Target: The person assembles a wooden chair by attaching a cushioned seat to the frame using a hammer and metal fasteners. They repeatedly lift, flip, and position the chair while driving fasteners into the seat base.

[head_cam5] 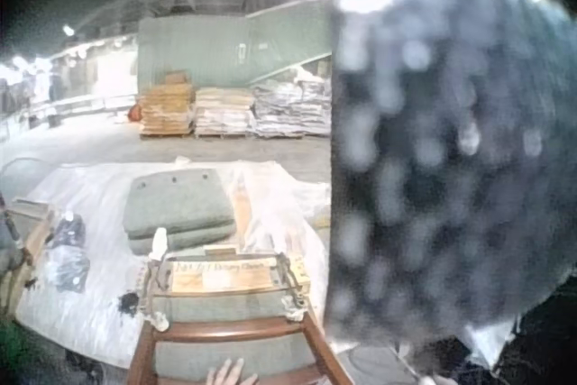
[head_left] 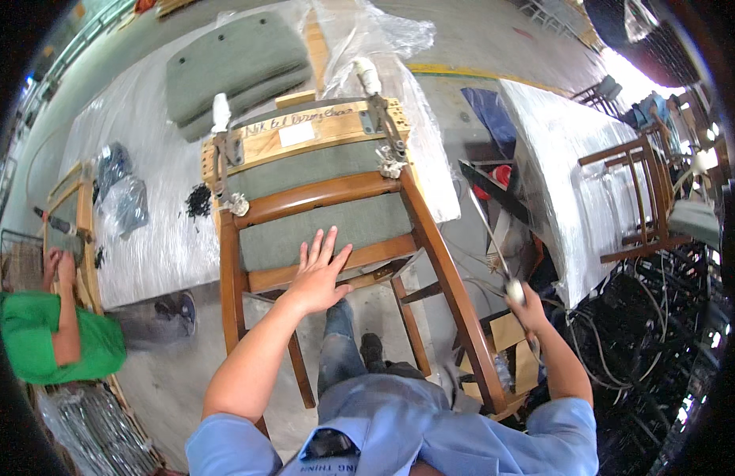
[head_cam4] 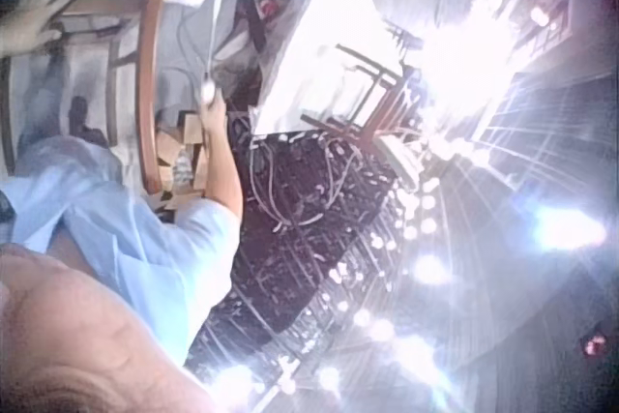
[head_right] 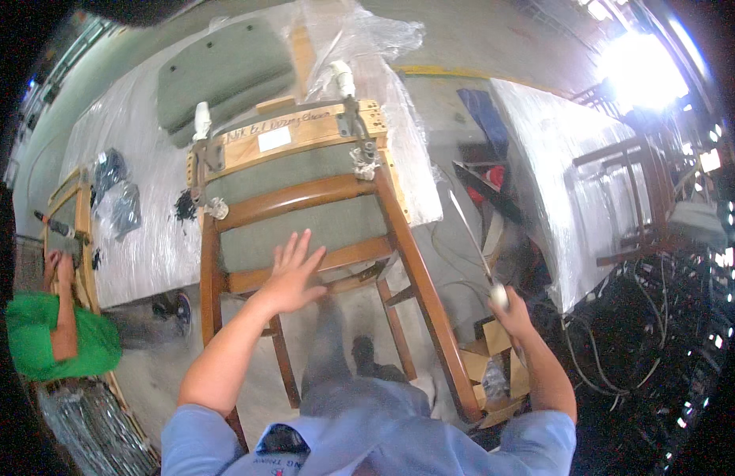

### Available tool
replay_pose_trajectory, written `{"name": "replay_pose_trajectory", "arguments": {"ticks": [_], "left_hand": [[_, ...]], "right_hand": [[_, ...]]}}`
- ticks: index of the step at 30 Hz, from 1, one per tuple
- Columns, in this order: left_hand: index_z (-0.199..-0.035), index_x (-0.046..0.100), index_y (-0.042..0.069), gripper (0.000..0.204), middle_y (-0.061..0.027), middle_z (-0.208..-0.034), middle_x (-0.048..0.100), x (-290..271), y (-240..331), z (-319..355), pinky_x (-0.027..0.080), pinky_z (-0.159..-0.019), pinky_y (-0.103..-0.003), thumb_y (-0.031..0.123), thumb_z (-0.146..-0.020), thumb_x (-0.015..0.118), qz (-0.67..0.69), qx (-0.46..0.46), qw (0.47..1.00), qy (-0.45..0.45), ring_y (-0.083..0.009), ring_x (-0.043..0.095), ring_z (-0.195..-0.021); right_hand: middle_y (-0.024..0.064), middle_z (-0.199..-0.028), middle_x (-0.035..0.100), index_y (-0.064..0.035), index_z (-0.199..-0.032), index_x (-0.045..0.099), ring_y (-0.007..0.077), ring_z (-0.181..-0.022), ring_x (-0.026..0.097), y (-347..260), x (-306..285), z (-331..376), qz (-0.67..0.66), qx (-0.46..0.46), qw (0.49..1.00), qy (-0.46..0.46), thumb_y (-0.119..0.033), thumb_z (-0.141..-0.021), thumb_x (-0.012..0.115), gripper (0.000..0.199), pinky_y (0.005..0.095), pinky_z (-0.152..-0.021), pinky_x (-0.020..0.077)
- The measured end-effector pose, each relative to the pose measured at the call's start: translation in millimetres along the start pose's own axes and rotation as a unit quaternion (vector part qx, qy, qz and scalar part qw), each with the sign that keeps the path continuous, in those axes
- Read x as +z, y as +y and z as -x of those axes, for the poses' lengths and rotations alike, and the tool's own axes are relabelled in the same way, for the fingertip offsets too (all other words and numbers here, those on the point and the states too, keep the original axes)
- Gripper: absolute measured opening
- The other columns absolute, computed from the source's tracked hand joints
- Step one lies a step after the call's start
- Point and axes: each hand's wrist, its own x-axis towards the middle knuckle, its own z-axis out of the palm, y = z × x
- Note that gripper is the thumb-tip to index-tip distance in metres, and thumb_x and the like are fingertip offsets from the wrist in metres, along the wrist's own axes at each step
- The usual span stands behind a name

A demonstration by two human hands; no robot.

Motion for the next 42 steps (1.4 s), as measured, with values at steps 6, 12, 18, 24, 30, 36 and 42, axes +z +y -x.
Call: {"name": "replay_pose_trajectory", "arguments": {"ticks": [6,12,18,24,30,36,42], "left_hand": [[-0.153,0.035,0.010,0.080,-0.0182,-0.166,-0.002,-1.9,-3.3,3.2,0.008,-0.121,-0.059,0.039,-0.087,0.069,0.044,0.006,0.999,0.012,-0.0399,-0.002,-0.153],[-0.149,0.041,0.006,0.074,-0.0177,-0.166,0.002,-1.5,-12.3,6.5,0.008,-0.122,-0.057,0.033,-0.087,0.071,0.133,0.007,0.991,0.015,-0.0390,0.001,-0.153],[-0.143,0.049,0.004,0.070,-0.0195,-0.165,0.007,-7.5,-10.9,9.6,0.008,-0.120,-0.061,0.037,-0.085,0.072,0.186,0.031,0.981,0.051,-0.0405,0.004,-0.152],[-0.141,0.052,0.003,0.070,-0.0208,-0.162,0.020,6.5,-18.8,-0.2,0.014,-0.117,-0.065,0.040,-0.085,0.072,0.205,0.014,0.975,0.085,-0.0409,0.011,-0.151],[-0.143,0.050,0.005,0.068,-0.0197,-0.158,0.032,5.7,-27.9,-13.0,0.014,-0.119,-0.061,0.046,-0.090,0.065,0.282,-0.021,0.957,0.062,-0.0386,0.016,-0.151],[-0.132,0.057,0.000,0.054,-0.0227,-0.135,0.058,-17.1,-35.4,-4.9,0.041,-0.108,-0.045,0.038,-0.094,0.063,0.397,-0.063,0.907,0.126,-0.0388,0.051,-0.129],[-0.127,0.060,0.001,0.049,-0.0200,-0.121,0.066,-47.6,-33.5,-27.4,0.050,-0.093,-0.043,0.037,-0.094,0.064,0.418,-0.073,0.896,0.131,-0.0356,0.064,-0.109]], "right_hand": [[0.0266,-0.100,0.068,0.0011,-0.106,0.062,0.0407,-0.098,0.067,-119.3,78.8,-263.8,0.054,-0.047,0.995,0.067,-0.039,-0.088,0.070,0.045,0.0458,-0.084,0.0505],[0.0293,-0.107,0.067,0.0004,-0.106,0.066,0.0470,-0.104,0.063,-183.0,127.2,-435.3,0.181,-0.051,0.981,0.046,-0.046,-0.090,0.060,0.050,0.0511,-0.090,0.0488],[0.0285,-0.114,0.064,-0.0057,-0.113,0.065,0.0468,-0.109,0.061,-124.5,113.3,-479.6,0.152,-0.023,0.988,-0.022,-0.037,-0.094,0.052,0.039,0.0533,-0.094,0.0475],[0.0212,-0.104,0.069,0.0027,-0.112,0.065,0.0329,-0.096,0.067,-300.9,73.8,-457.0,-0.063,-0.064,0.992,0.084,-0.051,-0.098,0.051,0.057,0.0416,-0.081,0.0511],[0.0232,-0.105,0.069,0.0083,-0.113,0.065,0.0342,-0.095,0.065,-446.2,77.5,-481.4,-0.063,-0.064,0.996,0.021,-0.058,-0.088,0.062,0.070,0.0452,-0.084,0.0492],[0.0142,-0.068,0.059,0.0036,-0.086,0.062,0.0275,-0.053,0.061,-415.5,96.5,-543.5,-0.227,0.028,0.972,-0.061,-0.023,-0.081,0.065,0.028,0.0437,-0.049,0.0482],[0.0143,-0.064,0.058,0.0026,-0.076,0.058,0.0275,-0.047,0.058,-433.9,90.4,-518.2,-0.205,0.042,0.976,-0.057,-0.012,-0.079,0.064,0.016,0.0417,-0.042,0.0477]]}}
